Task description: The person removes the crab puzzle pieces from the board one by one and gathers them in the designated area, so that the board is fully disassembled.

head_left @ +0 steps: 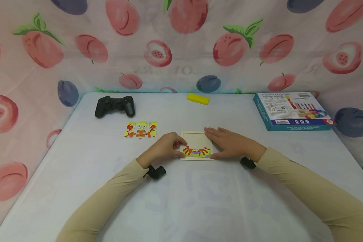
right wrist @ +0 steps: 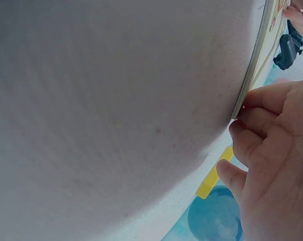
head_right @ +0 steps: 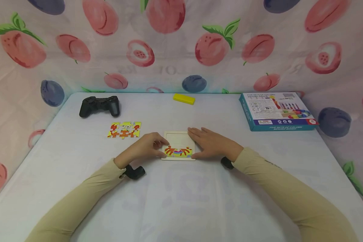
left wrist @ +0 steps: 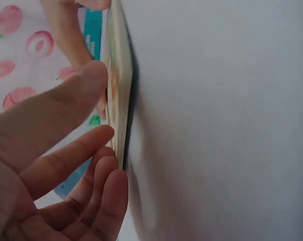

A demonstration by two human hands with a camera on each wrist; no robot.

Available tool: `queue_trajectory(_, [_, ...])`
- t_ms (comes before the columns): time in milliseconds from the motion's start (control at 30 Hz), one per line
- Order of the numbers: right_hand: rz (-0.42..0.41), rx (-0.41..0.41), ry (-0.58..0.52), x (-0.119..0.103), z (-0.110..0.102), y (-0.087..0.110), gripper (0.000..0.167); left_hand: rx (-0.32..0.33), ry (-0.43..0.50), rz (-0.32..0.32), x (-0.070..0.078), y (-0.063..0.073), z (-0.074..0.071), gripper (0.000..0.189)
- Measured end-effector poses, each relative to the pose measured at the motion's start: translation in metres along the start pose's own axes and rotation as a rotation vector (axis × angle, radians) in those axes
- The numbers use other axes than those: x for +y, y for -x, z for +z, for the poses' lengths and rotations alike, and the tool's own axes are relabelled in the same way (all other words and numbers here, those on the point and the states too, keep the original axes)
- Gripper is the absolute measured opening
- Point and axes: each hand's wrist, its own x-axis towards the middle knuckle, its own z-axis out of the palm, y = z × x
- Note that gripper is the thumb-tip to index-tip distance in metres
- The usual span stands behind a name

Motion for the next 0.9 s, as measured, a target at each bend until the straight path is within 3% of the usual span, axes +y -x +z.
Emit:
queue_trajectory(267, [-0.006, -0.003, -0.002, -0.0008, -0.0020, -0.0005, 0.094, -0.005, -0.042, -0.010, 0.0089, -0.0029, 0.0049, 0.036])
queue_trajectory(700, [-0.026, 0.004, -0.010, 0.0020, -0.0003, -0.0014, 0.095, -0.016, 0.015, -0.010, 0.0093, -0.0050, 0.0063, 0.032])
queue_trajectory(900, [-0.142, 0.039, -0.001, -0.0005, -0.0001, -0.0055, 0.086, -0.036, 0.001, -0.015, 0.0094, -0.0054, 0.0059, 0.032])
